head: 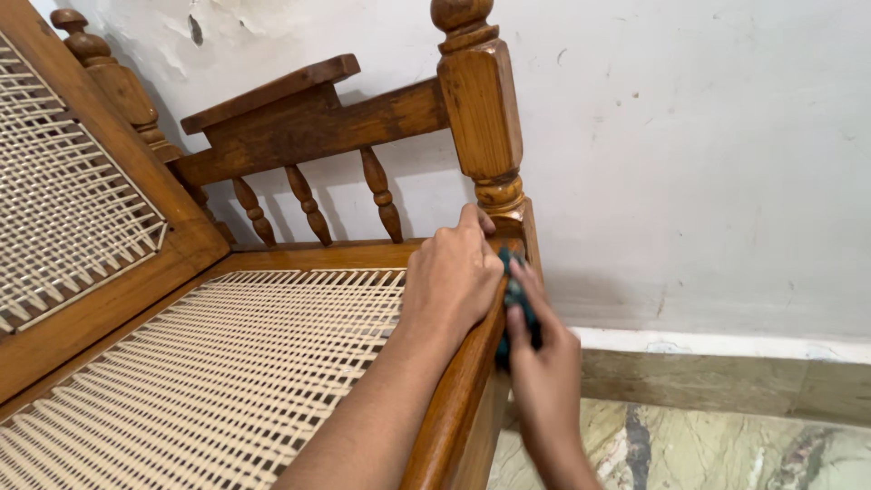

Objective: The person cleans a wooden chair with a woven seat using a spray bottle and a cloth. They spray the cleaning solution onto the cloth and wipe the wooden frame, including the legs and the top post of the backrest.

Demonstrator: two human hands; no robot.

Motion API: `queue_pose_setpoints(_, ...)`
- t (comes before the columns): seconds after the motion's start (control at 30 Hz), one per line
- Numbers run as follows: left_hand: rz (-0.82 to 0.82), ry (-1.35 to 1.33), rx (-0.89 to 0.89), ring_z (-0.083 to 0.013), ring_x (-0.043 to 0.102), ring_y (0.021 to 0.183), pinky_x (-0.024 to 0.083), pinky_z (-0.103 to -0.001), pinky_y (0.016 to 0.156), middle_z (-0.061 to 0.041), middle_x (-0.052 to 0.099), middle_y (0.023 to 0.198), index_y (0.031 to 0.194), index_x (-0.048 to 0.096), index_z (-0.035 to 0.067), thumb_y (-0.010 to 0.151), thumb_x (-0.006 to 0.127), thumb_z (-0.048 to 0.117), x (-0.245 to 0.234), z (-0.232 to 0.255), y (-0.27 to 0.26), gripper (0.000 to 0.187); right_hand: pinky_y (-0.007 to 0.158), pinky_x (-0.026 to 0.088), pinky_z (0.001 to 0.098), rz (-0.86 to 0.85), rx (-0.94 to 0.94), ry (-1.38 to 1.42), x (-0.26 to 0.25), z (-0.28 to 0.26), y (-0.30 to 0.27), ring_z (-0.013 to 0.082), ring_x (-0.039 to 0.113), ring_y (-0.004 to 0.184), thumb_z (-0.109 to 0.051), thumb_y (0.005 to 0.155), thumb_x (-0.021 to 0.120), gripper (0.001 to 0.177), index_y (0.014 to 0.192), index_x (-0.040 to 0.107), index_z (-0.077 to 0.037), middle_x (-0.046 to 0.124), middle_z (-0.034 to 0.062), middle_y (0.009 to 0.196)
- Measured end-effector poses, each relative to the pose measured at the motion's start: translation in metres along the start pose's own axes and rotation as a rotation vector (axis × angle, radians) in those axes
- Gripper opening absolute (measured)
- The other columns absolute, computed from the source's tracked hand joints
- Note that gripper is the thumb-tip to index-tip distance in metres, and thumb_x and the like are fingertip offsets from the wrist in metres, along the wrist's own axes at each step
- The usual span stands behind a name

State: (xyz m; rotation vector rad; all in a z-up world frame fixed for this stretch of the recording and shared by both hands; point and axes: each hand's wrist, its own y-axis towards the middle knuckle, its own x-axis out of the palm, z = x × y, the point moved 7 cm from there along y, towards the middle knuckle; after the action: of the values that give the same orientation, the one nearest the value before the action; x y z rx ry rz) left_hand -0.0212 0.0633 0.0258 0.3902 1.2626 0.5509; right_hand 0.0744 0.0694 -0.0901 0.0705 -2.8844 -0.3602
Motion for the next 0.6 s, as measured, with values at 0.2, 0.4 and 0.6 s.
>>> queue_pose_setpoints(0.2, -0.019, -0.018, -0.04, -0.0424, 0.073, 0.086, 0.055, -0.054, 0.083, -0.028, 0.073, 0.084, 0.119, 0.061, 0.006, 0.101, 0.041, 0.02, -0.004, 0.004, -0.001, 0.03, 0.105, 0.047, 0.0334, -0.078, -0.123, 0.099, 0.0, -0.01, 0.032, 0.0184, 0.059, 0.132, -0.013, 0.099, 0.054, 0.044, 0.143, 0.057, -0.018, 0.059, 0.0051, 0.15)
queue_pose_setpoints(0.4, -0.077, -0.029, -0.076, -0.0361, 0.076, 0.074, 0.061, -0.05, 0.074, -0.021, 0.074, 0.074, 0.115, 0.063, 0.009, 0.106, 0.03, 0.037, 0.001, 0.003, 0.001, 0.044, 0.067, 0.05, 0.0438, 0.009, 0.156, -0.161, -0.004, 0.007, -0.03, 0.0396, 0.061, 0.081, -0.013, 0.102, 0.059, 0.051, 0.15, 0.058, -0.029, 0.077, 0.0185, 0.117)
queue_pose_setpoints(0.6, -0.09, -0.048, 0.003, -0.0309, 0.075, 0.067, 0.061, -0.047, 0.072, -0.016, 0.074, 0.071, 0.097, 0.073, 0.011, 0.107, 0.027, 0.044, 0.009, 0.003, 0.002, 0.057, 0.046, 0.038, 0.0329, 0.026, 0.067, -0.052, -0.004, -0.002, -0.003, 0.0121, 0.04, 0.052, -0.018, 0.098, 0.057, 0.045, 0.141, 0.061, -0.029, 0.078, 0.0029, 0.095)
